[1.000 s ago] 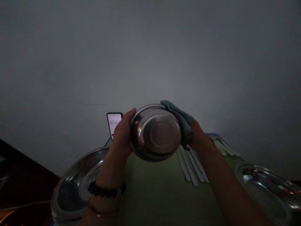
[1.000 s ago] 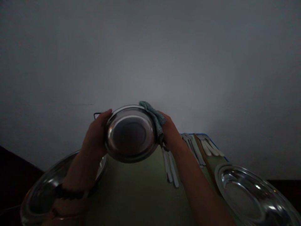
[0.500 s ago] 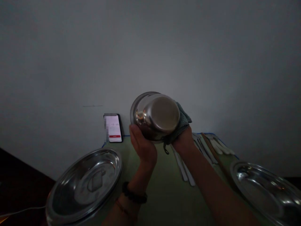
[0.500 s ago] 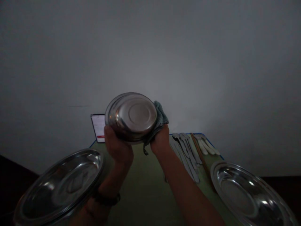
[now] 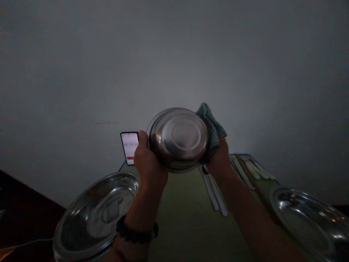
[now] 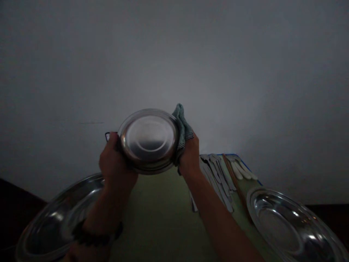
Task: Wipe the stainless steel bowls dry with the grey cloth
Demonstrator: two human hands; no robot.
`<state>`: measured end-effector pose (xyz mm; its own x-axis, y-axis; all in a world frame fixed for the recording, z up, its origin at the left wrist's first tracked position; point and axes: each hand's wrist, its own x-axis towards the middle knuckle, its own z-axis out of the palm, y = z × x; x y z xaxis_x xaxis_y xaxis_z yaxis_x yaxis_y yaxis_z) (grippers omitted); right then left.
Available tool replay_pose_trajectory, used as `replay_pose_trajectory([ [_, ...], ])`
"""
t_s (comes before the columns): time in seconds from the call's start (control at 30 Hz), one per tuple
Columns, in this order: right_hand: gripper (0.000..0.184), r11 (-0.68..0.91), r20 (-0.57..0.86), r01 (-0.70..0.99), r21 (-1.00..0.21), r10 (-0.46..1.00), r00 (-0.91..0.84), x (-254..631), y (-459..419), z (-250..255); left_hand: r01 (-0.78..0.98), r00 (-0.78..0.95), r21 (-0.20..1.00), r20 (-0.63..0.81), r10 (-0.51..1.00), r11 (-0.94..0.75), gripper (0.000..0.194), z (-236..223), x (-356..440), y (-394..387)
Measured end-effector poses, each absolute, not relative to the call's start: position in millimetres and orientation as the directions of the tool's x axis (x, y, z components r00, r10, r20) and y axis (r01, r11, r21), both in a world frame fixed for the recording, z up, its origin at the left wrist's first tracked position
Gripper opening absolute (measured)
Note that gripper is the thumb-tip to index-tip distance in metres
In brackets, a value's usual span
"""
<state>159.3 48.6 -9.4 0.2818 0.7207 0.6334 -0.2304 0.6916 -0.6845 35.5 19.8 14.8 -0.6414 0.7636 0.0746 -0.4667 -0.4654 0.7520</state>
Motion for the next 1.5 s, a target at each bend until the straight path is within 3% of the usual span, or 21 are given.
replay_pose_trajectory([
  [0.13,0.045,0.788,0.745,0.032,-0.614,0.566,0.352,149.3,44.0,-15.9,-0.536,-0.667,0.617,0.109,0.737,-0.576,0.033,14.1,51.7,12.8],
  [0.33,0.052,0.775,0.833,0.309,-0.552,0.497,0.242,128.1,30.0,-23.5,-0.612,-0.391,0.562,0.397,0.830,-0.557,0.051,21.6,63.9,-3.5],
  [0.47,0.060,0.766,0.849,0.373,-0.524,0.502,0.164,110.8,22.0,-30.3,-0.517,-0.364,0.650,0.422,0.831,-0.557,0.055,20.3,57.8,-0.5],
  [0.6,0.063,0.777,0.927,0.537,-0.327,0.375,0.021,111.0,19.2,-31.1,-0.205,-0.344,0.843,0.413,0.843,-0.497,0.053,15.3,44.1,5.7],
  [0.67,0.060,0.777,0.951,0.590,-0.222,0.307,-0.046,116.9,19.0,-28.2,-0.047,-0.307,0.882,0.434,0.847,-0.469,0.043,15.8,39.4,4.2],
  [0.77,0.053,0.816,0.963,0.562,-0.136,0.242,-0.118,128.4,19.3,-21.5,0.126,-0.202,0.873,0.488,0.849,-0.472,0.028,24.0,35.6,-5.4],
  [0.87,0.049,0.870,0.962,0.481,-0.109,0.214,-0.168,137.9,18.7,-13.9,0.268,-0.033,0.818,0.537,0.843,-0.510,0.031,35.7,33.2,-17.0],
  [0.97,0.046,0.910,0.952,0.391,-0.138,0.231,-0.200,143.9,16.0,-5.8,0.282,0.021,0.773,0.587,0.809,-0.568,0.033,40.9,31.7,-23.1],
  [1.1,0.039,0.926,0.929,0.268,-0.265,0.320,-0.188,152.0,15.9,2.8,0.276,0.070,0.766,0.587,0.806,-0.581,0.036,34.4,32.8,-23.8],
  [1.23,0.035,0.840,0.839,0.177,-0.514,0.535,-0.101,162.6,26.5,4.3,0.349,0.166,0.727,0.573,0.803,-0.591,0.030,27.6,37.2,-21.9],
  [1.33,0.036,0.808,0.817,0.147,-0.571,0.577,0.000,167.8,33.0,3.8,0.327,0.038,0.754,0.591,0.806,-0.569,0.024,29.5,39.5,-19.8],
  [1.5,0.035,0.900,0.902,0.097,-0.425,0.430,-0.032,163.6,28.7,3.7,0.206,-0.216,0.843,0.534,0.817,-0.496,0.037,33.0,31.8,-12.2],
])
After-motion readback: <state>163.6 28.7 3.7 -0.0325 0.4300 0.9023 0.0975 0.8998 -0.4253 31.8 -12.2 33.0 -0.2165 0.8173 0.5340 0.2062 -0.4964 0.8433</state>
